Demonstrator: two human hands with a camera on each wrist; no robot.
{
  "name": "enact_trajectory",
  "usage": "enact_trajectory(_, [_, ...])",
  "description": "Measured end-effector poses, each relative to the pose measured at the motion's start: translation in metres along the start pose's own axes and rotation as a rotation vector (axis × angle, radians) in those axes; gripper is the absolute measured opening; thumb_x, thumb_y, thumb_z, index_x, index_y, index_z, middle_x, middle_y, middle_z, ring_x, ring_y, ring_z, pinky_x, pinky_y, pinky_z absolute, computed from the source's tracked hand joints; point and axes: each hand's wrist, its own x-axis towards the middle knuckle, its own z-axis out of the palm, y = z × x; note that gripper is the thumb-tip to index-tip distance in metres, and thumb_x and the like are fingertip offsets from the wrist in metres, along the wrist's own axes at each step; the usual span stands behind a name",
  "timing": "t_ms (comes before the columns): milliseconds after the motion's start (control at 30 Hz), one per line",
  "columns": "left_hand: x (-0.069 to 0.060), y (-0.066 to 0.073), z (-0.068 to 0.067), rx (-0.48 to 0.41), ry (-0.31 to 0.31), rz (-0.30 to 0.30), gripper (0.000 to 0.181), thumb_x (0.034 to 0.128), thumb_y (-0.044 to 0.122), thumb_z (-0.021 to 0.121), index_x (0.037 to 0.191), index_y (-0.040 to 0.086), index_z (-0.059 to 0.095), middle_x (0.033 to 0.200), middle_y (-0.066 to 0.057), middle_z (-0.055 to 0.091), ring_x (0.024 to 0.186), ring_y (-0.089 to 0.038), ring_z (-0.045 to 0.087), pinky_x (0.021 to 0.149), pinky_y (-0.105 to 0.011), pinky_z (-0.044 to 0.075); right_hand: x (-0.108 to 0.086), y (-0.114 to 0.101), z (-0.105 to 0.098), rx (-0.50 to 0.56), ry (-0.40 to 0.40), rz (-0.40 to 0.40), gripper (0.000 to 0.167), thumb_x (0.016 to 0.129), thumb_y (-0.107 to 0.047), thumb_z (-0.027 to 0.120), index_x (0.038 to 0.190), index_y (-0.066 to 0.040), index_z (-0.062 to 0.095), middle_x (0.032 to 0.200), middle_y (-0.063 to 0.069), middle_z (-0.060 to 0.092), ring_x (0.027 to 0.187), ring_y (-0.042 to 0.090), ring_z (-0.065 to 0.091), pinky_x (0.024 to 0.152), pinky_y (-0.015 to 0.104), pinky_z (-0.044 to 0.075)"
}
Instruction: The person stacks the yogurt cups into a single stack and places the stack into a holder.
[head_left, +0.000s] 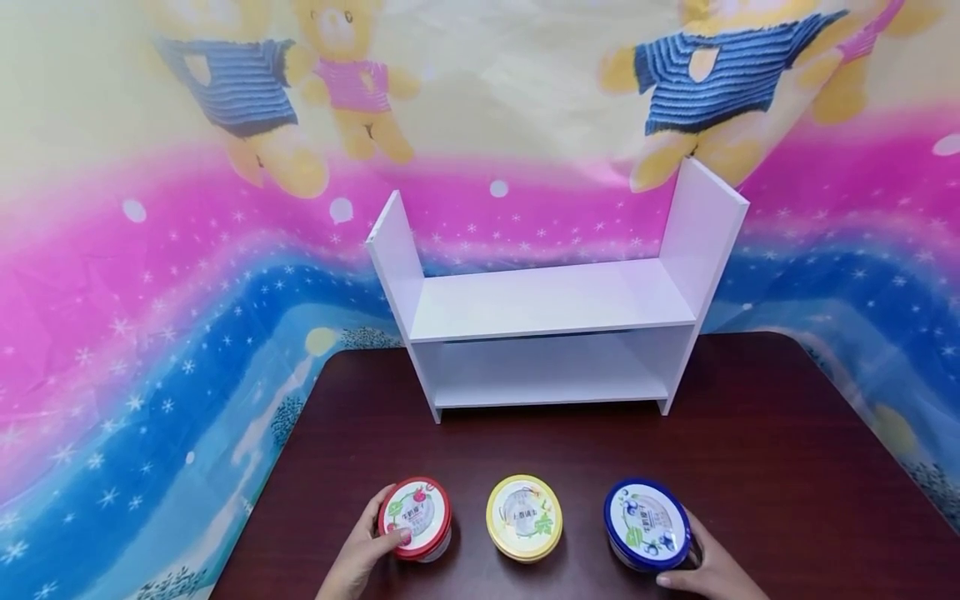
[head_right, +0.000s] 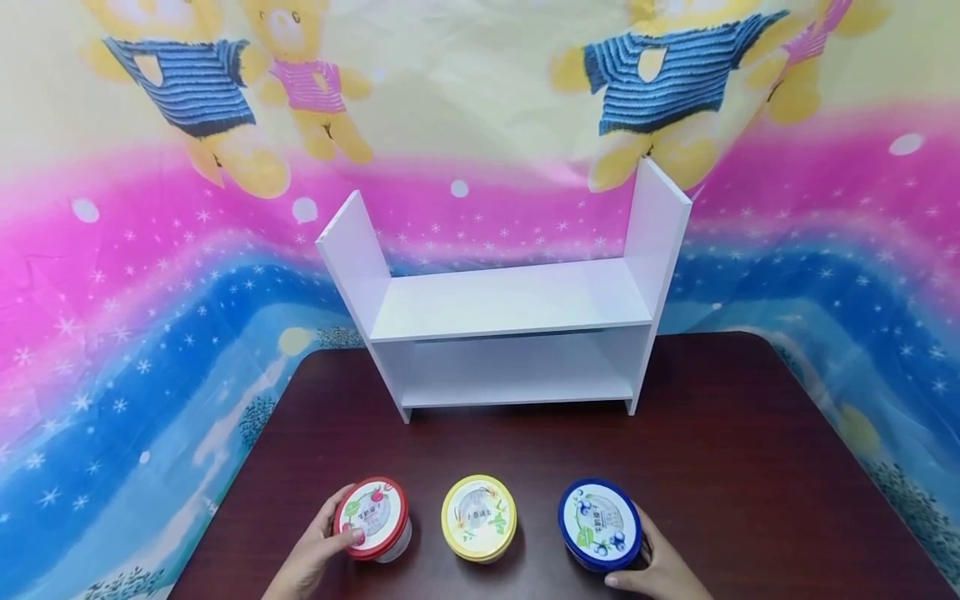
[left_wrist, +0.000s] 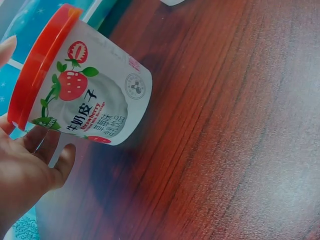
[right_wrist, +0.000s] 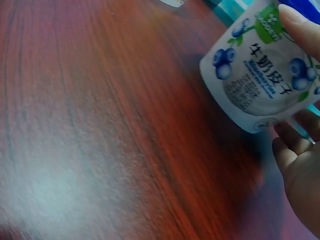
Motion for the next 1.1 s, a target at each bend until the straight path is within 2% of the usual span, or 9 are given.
enact_trajectory(33, [-0.001,0.001,0.0,-0.001,-0.007,-0.014,0.072,0.0736,0.005,0.064,0.132,-0.003,0.022,0.111,-0.016,0.044,0.089,-0.014,0.047,0.076,-0.02,0.038,0.0,0.0,0.002,-0.014,0.007,0.013,0.099,0.063,-0.009,0.075,0.134,0.006,0.008,0.134,0.029,0.019,0.104,-0.013,0.029,0.083,0.01,0.027])
enact_trajectory(133, [-0.002,0.005,0.002,0.001,-0.006,-0.068,0.079,0.0715,0.003,0.065,0.134,-0.001,0.017,0.115,-0.019,0.041,0.092,-0.015,0.046,0.078,-0.019,0.037,0.003,-0.001,0.005,-0.05,0.01,0.056,0.1,0.063,-0.012,0.076,0.133,0.008,0.008,0.131,0.031,0.023,0.114,0.012,0.033,0.091,0.027,0.03])
enact_trajectory(233, [-0.002,0.008,0.001,0.021,-0.02,-0.104,0.084,0.0708,0.002,0.066,0.136,0.002,0.013,0.118,-0.021,0.036,0.094,-0.016,0.043,0.079,-0.02,0.035,0.006,-0.002,0.008,-0.095,0.013,0.109,0.102,0.063,-0.018,0.077,0.132,0.009,0.008,0.13,0.031,0.023,0.118,0.035,0.026,0.093,0.047,0.025])
enact_trajectory(300, [-0.002,0.009,0.001,0.03,-0.026,-0.12,0.087,0.0698,0.002,0.067,0.137,0.004,0.012,0.12,-0.021,0.035,0.096,-0.018,0.041,0.079,-0.02,0.035,0.009,-0.001,0.009,-0.103,0.019,0.107,0.102,0.061,-0.018,0.078,0.132,0.01,0.008,0.13,0.032,0.024,0.118,0.038,0.024,0.093,0.052,0.022])
enact_trajectory(433, [-0.002,0.01,0.001,0.044,-0.03,-0.146,0.09,0.0694,0.003,0.069,0.138,0.008,0.01,0.124,-0.022,0.031,0.099,-0.021,0.038,0.08,-0.023,0.035,0.012,0.0,0.011,-0.126,0.039,0.049,0.102,0.059,-0.017,0.079,0.132,0.007,0.013,0.129,0.026,0.03,0.116,0.029,0.03,0.093,0.041,0.027])
enact_trajectory(633, [-0.003,0.008,0.001,0.095,-0.038,-0.125,0.094,0.0668,0.003,0.071,0.138,0.01,0.011,0.13,-0.021,0.026,0.106,-0.025,0.034,0.083,-0.023,0.033,0.012,0.004,0.016,-0.111,0.099,-0.062,0.097,0.055,-0.013,0.08,0.131,0.003,0.021,0.125,0.021,0.038,0.101,-0.005,0.037,0.082,0.014,0.03])
enact_trajectory(767, [-0.004,0.005,0.002,0.154,-0.069,-0.084,0.1,0.0624,0.003,0.074,0.139,0.012,0.01,0.134,-0.019,0.022,0.114,-0.027,0.026,0.092,-0.033,0.024,0.012,0.009,0.02,-0.062,0.151,-0.168,0.094,0.053,-0.006,0.081,0.129,0.003,0.026,0.12,0.005,0.044,0.099,-0.01,0.038,0.08,0.009,0.029])
enact_trajectory(900, [-0.003,0.002,0.003,0.203,-0.086,-0.049,0.106,0.059,0.003,0.077,0.139,0.015,0.008,0.137,-0.018,0.018,0.119,-0.029,0.019,0.095,-0.047,0.013,0.013,0.01,0.021,-0.046,0.167,-0.169,0.094,0.051,-0.006,0.081,0.129,0.0,0.028,0.114,-0.012,0.044,0.1,-0.008,0.039,0.08,0.009,0.029])
enact_trajectory(1100, [-0.002,0.0,0.004,0.219,-0.069,-0.027,0.109,0.0581,0.003,0.078,0.139,0.016,0.006,0.136,-0.021,0.018,0.12,-0.031,0.019,0.095,-0.051,0.012,0.014,0.007,0.019,-0.077,0.15,-0.085,0.096,0.053,-0.011,0.081,0.131,-0.002,0.027,0.123,0.013,0.042,0.101,-0.006,0.039,0.082,0.013,0.031])
